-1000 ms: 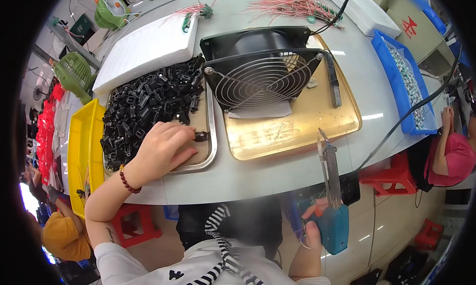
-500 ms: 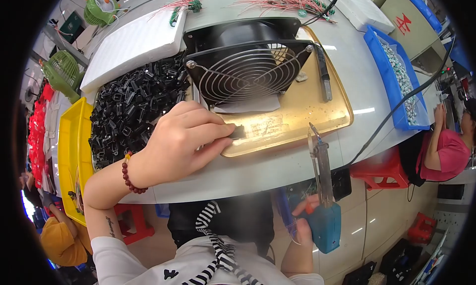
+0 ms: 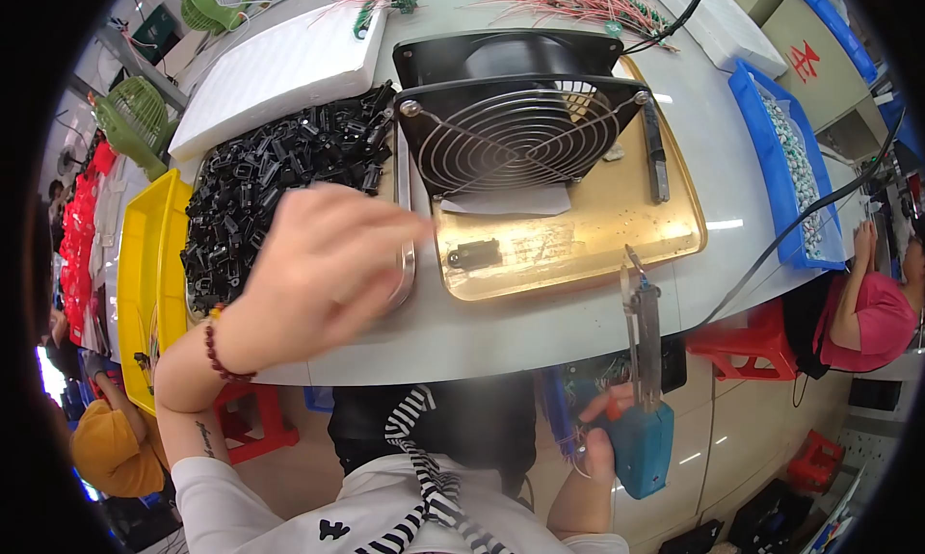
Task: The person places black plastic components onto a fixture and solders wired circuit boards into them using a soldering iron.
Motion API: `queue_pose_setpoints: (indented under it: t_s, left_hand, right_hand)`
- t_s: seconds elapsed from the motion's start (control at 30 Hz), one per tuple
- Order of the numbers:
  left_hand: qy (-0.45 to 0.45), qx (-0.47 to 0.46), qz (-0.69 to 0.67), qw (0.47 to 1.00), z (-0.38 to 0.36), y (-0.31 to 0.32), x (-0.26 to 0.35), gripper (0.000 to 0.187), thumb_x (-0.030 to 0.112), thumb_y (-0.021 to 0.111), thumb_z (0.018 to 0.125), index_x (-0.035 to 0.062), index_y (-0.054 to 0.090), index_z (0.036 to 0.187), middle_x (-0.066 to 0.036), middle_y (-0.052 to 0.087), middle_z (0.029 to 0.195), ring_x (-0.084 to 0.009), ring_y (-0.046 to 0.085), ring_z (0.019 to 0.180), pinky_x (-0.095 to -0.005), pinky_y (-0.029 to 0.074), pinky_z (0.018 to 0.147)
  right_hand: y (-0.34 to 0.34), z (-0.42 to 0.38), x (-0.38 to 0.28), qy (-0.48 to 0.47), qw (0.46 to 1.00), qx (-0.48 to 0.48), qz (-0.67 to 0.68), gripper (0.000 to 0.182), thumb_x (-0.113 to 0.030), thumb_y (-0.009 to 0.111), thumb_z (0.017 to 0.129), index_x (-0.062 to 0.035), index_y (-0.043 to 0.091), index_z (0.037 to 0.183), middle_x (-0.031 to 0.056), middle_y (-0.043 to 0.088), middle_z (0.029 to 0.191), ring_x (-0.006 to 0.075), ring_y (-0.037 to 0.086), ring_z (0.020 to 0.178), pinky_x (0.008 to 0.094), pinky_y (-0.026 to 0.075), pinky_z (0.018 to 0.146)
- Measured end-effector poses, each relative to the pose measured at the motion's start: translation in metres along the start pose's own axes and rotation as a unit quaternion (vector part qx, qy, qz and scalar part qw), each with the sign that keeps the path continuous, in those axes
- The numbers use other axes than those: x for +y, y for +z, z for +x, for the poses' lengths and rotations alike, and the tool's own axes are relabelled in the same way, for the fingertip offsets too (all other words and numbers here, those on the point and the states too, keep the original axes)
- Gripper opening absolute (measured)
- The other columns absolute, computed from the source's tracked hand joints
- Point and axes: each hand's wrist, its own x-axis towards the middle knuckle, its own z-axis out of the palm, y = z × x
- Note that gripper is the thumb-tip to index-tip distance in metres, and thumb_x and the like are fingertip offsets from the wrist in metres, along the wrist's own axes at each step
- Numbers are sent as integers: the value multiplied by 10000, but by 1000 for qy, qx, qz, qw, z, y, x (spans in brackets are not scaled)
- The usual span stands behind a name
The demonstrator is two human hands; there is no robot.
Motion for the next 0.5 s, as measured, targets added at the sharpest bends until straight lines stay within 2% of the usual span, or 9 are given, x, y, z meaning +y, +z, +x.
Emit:
queue_pose_setpoints:
  t_s: [0.03,0.13,0.23,0.37,0.5]
  left_hand:
    - [-18,3,9,1000,-6,-10,-9,211,78,694,682,70,652,888,-53,630,874,-249,516,818,-348,419,764]
    - [-96,-88,139,982,-26,-29,-30,213,98,707,658,71,644,860,-38,610,840,-238,502,853,-361,406,779]
    - [-101,-144,238,955,-47,-17,-40,225,132,725,646,78,648,850,-24,587,828,-224,491,851,-341,386,774]
    - [-102,-126,239,957,-58,-3,-41,232,137,722,654,88,626,860,-10,577,823,-204,487,844,-335,372,769]
    - [-132,-122,119,976,-56,1,-35,247,118,717,679,73,592,887,-20,583,814,-219,497,807,-337,394,727]
  right_hand:
    - [1,-2,-1,3,1000,10,4,449,-118,628,655,34,434,1030,176,456,999,176,486,554,258,398,507]
    - [-1,0,0,6,1000,-9,-3,450,-105,621,654,39,425,1033,177,458,992,177,486,546,258,397,505]
    - [8,2,-12,67,997,0,-40,478,-212,668,669,38,484,1032,109,515,898,176,540,598,284,392,642]
    - [2,0,-7,24,997,-22,-76,491,-261,676,674,30,487,1023,102,514,865,171,541,608,299,390,685]
    - [7,-3,-12,44,996,-1,-76,507,-287,684,670,31,487,1011,99,516,842,167,546,620,317,390,723]
